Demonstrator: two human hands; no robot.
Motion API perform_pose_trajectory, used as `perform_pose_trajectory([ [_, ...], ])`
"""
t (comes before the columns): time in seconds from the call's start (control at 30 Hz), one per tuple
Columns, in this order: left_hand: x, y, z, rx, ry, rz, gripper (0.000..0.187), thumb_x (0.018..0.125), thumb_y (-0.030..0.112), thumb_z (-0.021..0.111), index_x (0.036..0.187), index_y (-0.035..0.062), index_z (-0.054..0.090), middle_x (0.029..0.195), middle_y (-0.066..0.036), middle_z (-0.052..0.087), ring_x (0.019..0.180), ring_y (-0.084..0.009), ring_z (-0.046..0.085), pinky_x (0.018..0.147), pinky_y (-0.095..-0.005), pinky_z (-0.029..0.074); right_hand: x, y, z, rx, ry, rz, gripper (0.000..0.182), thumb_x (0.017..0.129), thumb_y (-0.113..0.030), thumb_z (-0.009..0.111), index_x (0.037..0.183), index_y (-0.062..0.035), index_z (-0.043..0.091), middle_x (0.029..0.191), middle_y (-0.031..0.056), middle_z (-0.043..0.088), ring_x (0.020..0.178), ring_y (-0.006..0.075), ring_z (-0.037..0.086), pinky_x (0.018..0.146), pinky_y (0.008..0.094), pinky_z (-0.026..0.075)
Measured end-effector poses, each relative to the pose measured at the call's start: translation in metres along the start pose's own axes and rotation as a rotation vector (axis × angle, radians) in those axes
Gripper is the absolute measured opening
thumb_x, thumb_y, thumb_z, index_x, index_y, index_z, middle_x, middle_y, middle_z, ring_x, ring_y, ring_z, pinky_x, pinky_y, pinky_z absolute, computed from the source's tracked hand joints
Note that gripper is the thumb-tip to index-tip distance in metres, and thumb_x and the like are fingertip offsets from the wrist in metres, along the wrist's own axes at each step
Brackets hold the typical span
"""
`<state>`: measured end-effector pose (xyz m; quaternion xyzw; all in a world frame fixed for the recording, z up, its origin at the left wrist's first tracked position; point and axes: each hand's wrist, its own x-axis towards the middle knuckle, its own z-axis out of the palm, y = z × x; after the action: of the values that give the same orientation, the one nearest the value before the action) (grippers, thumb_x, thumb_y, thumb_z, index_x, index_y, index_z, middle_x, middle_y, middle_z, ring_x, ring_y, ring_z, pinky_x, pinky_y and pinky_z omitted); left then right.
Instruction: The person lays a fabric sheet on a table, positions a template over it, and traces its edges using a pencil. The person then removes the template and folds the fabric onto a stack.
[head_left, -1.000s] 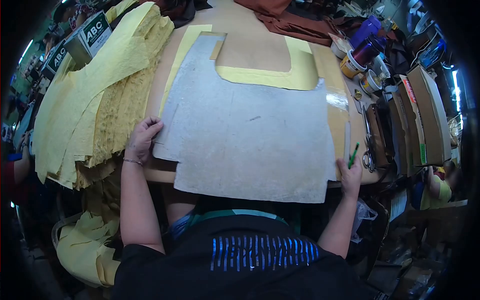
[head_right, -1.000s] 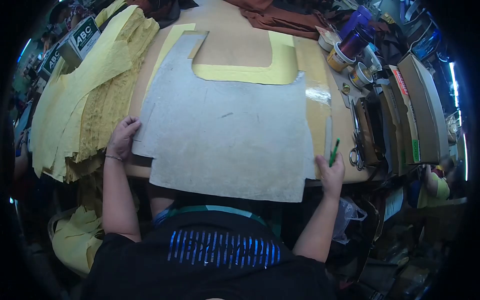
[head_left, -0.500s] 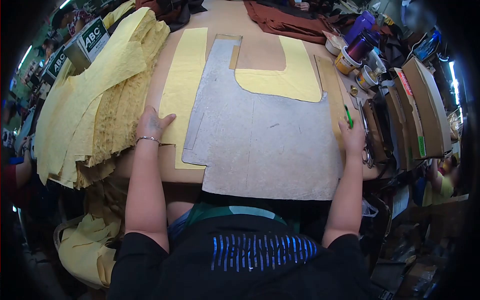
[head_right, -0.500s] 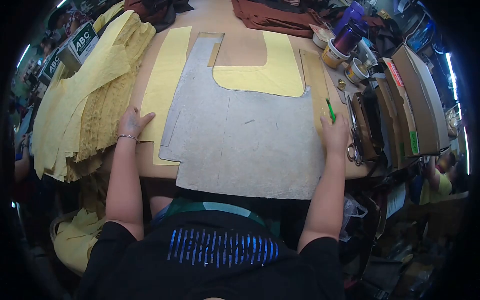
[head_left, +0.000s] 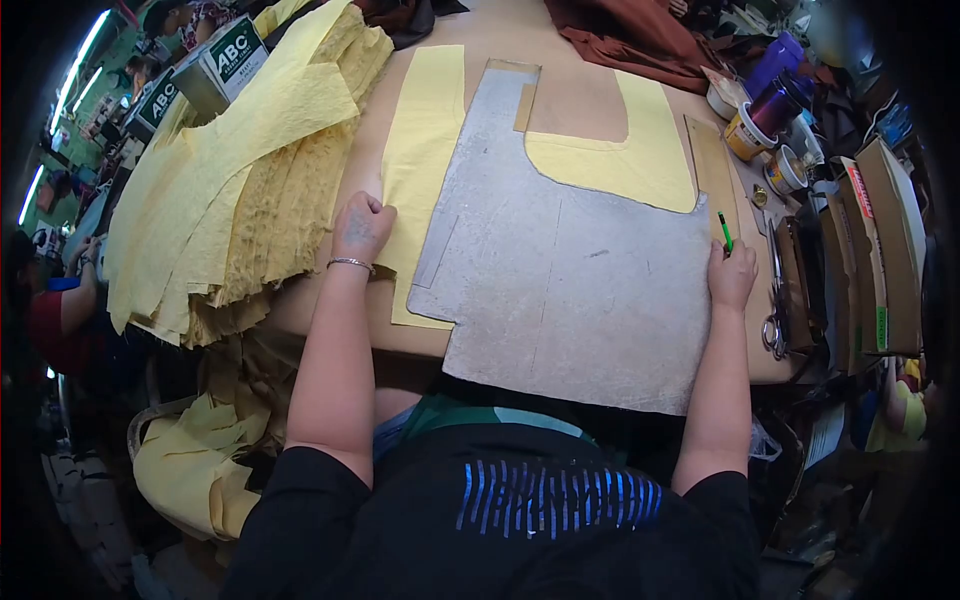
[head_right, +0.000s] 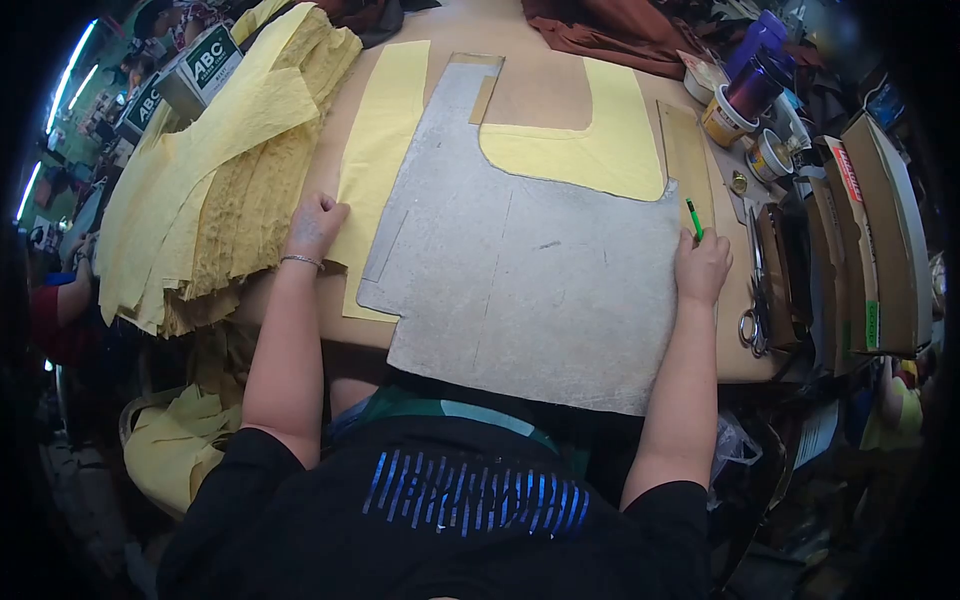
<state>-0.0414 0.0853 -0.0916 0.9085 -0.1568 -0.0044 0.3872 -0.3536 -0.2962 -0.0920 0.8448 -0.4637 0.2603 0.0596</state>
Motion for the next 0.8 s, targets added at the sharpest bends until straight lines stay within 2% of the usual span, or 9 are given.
perform_pose_trajectory([
  [0.03, 0.003, -0.007, 0.003, -0.066, 0.026, -0.010, 0.036, 0.061, 0.030, 0.065, 0.069, -0.0038, 0.056, 0.066, -0.018, 0.058, 0.064, -0.0291, 0.056, 0.061, -0.0368, 0.044, 0.000, 0.001, 0.000, -0.008, 0.004, -0.004, 0.030, 0.075, -0.029, 0.057, 0.083, 0.0000, 0.055, 0.083, 0.0189, 0.051, 0.081, 0.0359, 0.049, 0.073, 0.0433, 0.039],
  [0.13, 0.000, 0.008, -0.001, 0.033, -0.043, -0.096, 0.048, 0.065, 0.039, 0.067, 0.083, -0.0044, 0.058, 0.074, -0.012, 0.059, 0.066, -0.0172, 0.055, 0.058, -0.0301, 0.043, 0.002, 0.002, 0.003, 0.050, 0.020, -0.038, 0.030, 0.076, -0.028, 0.057, 0.082, 0.0007, 0.055, 0.082, 0.0198, 0.052, 0.082, 0.0359, 0.050, 0.073, 0.0430, 0.039],
  [0.2, -0.002, 0.033, -0.021, 0.176, -0.349, -0.253, 0.060, 0.065, 0.043, 0.068, 0.096, -0.0056, 0.055, 0.086, -0.015, 0.059, 0.075, -0.0181, 0.056, 0.064, -0.0302, 0.044, 0.005, 0.014, 0.018, 0.088, 0.044, -0.061, 0.030, 0.076, -0.028, 0.056, 0.081, 0.0014, 0.055, 0.080, 0.0202, 0.053, 0.080, 0.0361, 0.050, 0.071, 0.0429, 0.040],
  [0.27, -0.003, 0.006, -0.002, -0.012, -0.230, -0.037, 0.051, 0.066, 0.038, 0.067, 0.091, -0.0052, 0.056, 0.082, -0.012, 0.059, 0.072, -0.0176, 0.054, 0.064, -0.0311, 0.044, 0.006, 0.006, 0.009, 0.120, -0.028, -0.037, 0.031, 0.077, -0.029, 0.056, 0.080, 0.0018, 0.055, 0.080, 0.0202, 0.054, 0.078, 0.0366, 0.051, 0.070, 0.0435, 0.040],
  [0.37, -0.012, 0.045, -0.020, -0.374, -0.277, -0.052, 0.031, 0.067, 0.020, 0.064, 0.085, -0.0042, 0.057, 0.076, -0.009, 0.057, 0.066, -0.0126, 0.053, 0.059, -0.0256, 0.043, 0.008, 0.011, 0.014, 0.041, -0.007, -0.071, 0.032, 0.078, -0.031, 0.054, 0.081, 0.0012, 0.054, 0.080, 0.0201, 0.053, 0.078, 0.0364, 0.050, 0.070, 0.0437, 0.040],
  [0.43, -0.005, 0.061, -0.015, -0.977, -0.174, 0.018, 0.027, 0.065, 0.018, 0.062, 0.078, -0.0046, 0.058, 0.073, -0.011, 0.060, 0.064, -0.0149, 0.055, 0.059, -0.0270, 0.044, 0.006, 0.011, 0.013, 0.029, -0.008, -0.080, 0.032, 0.078, -0.031, 0.054, 0.082, 0.0008, 0.054, 0.080, 0.0203, 0.053, 0.079, 0.0362, 0.050, 0.071, 0.0436, 0.040],
  [0.53, 0.014, 0.098, -0.049, -1.442, -0.226, 0.237, 0.023, 0.070, 0.010, 0.060, 0.088, -0.0042, 0.057, 0.084, -0.011, 0.059, 0.072, -0.0165, 0.057, 0.066, -0.0262, 0.046, 0.010, 0.012, 0.010, 0.023, -0.050, -0.058, 0.032, 0.078, -0.031, 0.054, 0.083, 0.0009, 0.054, 0.081, 0.0209, 0.053, 0.080, 0.0362, 0.050, 0.072, 0.0436, 0.039],
  [0.67, 0.036, 0.123, -0.120, -1.628, -0.183, 0.399, 0.025, 0.071, 0.013, 0.059, 0.091, -0.0031, 0.056, 0.086, -0.012, 0.058, 0.074, -0.0177, 0.057, 0.068, -0.0272, 0.046, 0.014, 0.014, 0.007, -0.042, -0.075, -0.042, 0.034, 0.079, -0.030, 0.053, 0.084, 0.0032, 0.054, 0.083, 0.0224, 0.054, 0.081, 0.0375, 0.050, 0.073, 0.0427, 0.040],
  [0.8, 0.043, 0.079, -0.218, -1.566, 0.043, 0.457, 0.028, 0.072, 0.016, 0.058, 0.094, -0.0020, 0.056, 0.088, -0.012, 0.058, 0.077, -0.0188, 0.056, 0.069, -0.0283, 0.046, 0.020, 0.022, 0.020, 0.032, -0.042, -0.146, 0.040, 0.078, -0.030, 0.052, 0.086, 0.0087, 0.055, 0.086, 0.0268, 0.055, 0.079, 0.0387, 0.051, 0.070, 0.0425, 0.041],
])
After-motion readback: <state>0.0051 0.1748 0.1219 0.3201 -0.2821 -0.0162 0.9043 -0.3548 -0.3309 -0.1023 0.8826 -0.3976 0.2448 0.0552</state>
